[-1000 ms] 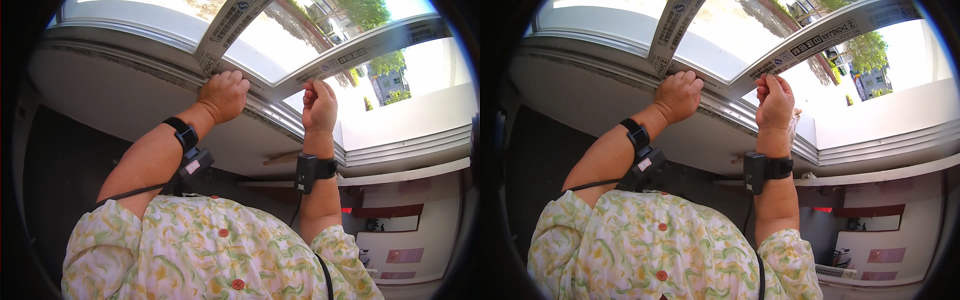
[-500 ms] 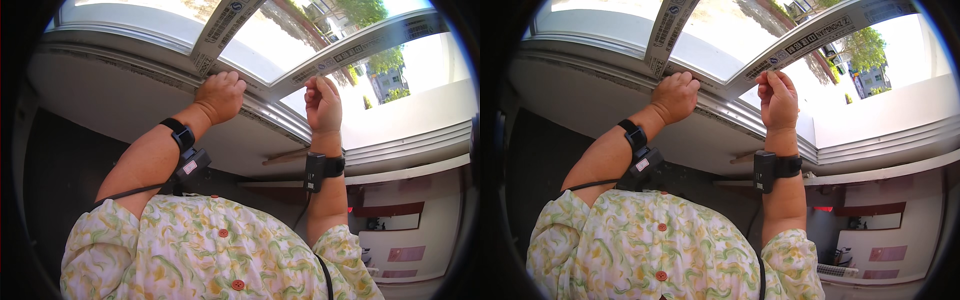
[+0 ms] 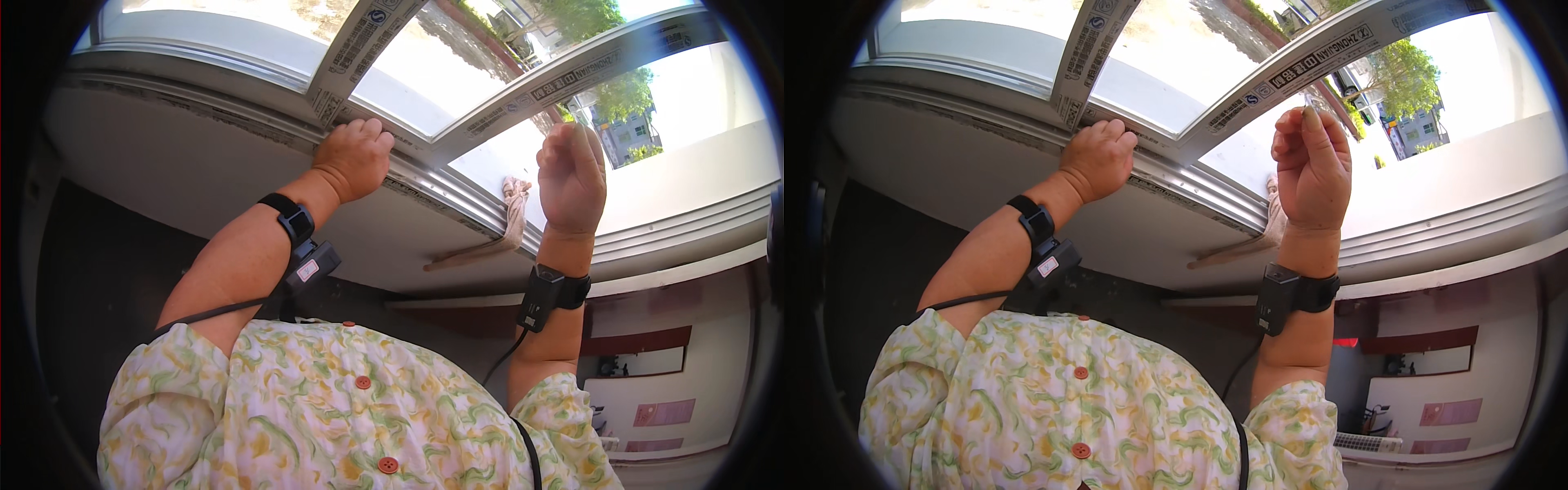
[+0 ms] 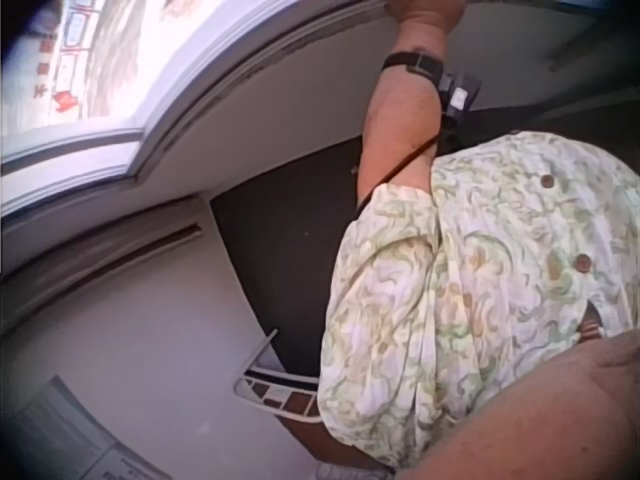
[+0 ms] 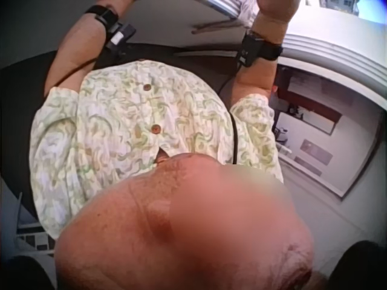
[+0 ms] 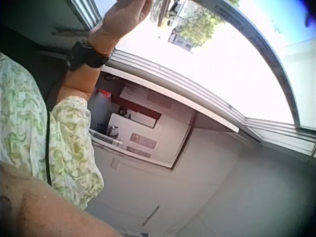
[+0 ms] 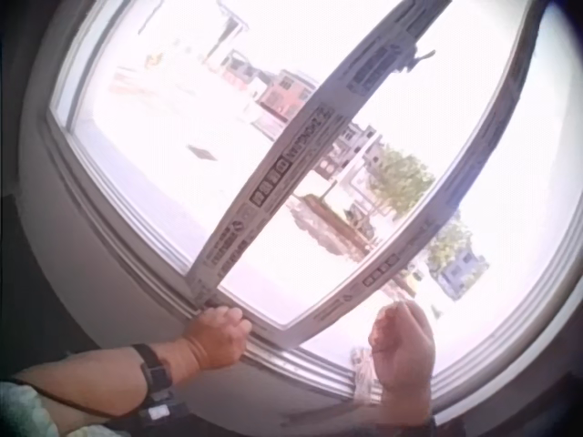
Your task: The person is removing protective tape from a new window frame and wiping the frame clean with a cloth.
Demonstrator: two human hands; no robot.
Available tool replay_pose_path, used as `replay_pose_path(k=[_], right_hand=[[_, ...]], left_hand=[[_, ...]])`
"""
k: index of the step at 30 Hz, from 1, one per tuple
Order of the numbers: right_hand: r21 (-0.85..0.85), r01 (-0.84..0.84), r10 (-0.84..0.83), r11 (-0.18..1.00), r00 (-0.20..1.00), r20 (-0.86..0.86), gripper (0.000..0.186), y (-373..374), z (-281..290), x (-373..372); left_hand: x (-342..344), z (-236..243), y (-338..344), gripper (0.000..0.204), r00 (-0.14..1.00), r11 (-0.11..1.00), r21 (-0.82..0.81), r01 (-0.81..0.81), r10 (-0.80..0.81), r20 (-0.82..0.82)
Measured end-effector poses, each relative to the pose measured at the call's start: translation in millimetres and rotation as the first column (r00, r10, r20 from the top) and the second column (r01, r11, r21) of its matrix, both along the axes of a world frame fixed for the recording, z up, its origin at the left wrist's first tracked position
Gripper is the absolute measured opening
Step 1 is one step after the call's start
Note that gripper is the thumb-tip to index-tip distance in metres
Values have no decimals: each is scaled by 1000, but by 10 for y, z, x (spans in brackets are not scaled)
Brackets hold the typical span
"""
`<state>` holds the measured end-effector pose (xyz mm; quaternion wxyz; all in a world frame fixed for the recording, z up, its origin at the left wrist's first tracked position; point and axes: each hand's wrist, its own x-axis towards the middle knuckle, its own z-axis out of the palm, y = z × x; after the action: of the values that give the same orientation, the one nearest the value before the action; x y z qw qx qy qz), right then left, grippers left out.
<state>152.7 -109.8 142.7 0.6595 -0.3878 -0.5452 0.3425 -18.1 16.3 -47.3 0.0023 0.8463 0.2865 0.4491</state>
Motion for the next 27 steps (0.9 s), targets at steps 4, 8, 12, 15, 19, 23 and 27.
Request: replay_pose_path(k=[4, 8, 12, 15, 19, 23, 27], right_hand=[[-63, 145, -142, 987, 989, 47, 12, -267, -107, -145], [-201, 147, -106, 968, 974, 200, 10, -585, -301, -291], [-323, 157, -28, 933, 928, 372, 11, -728, -535, -448], [-419, 135, 43, 898, 920, 389, 9, -734, -738, -475], [-419, 239, 125, 876, 727, 675, 11, -669, -880, -597], [-308, 170, 96, 936, 718, 689, 13, -594, -1108, -553], [-445, 67, 229, 893, 783, 579, 16, -551, -1215, -604]], left_hand=[[18, 7, 5, 5, 1000, 1000, 2, 5, -5, -2], [-12, 36, 15, 6, 998, 996, -76, 53, -51, 26], [-120, 193, 30, 12, 976, 954, -212, 213, -196, 96], [-191, 715, -355, 24, 783, 432, -678, 595, -504, 365], [-300, 781, -758, 36, 606, 201, -670, 714, -657, 449], [-418, 569, -824, 33, 610, 102, -741, 663, -648, 457], [-541, 391, -777, 20, 790, 363, -738, 569, -491, 367]])
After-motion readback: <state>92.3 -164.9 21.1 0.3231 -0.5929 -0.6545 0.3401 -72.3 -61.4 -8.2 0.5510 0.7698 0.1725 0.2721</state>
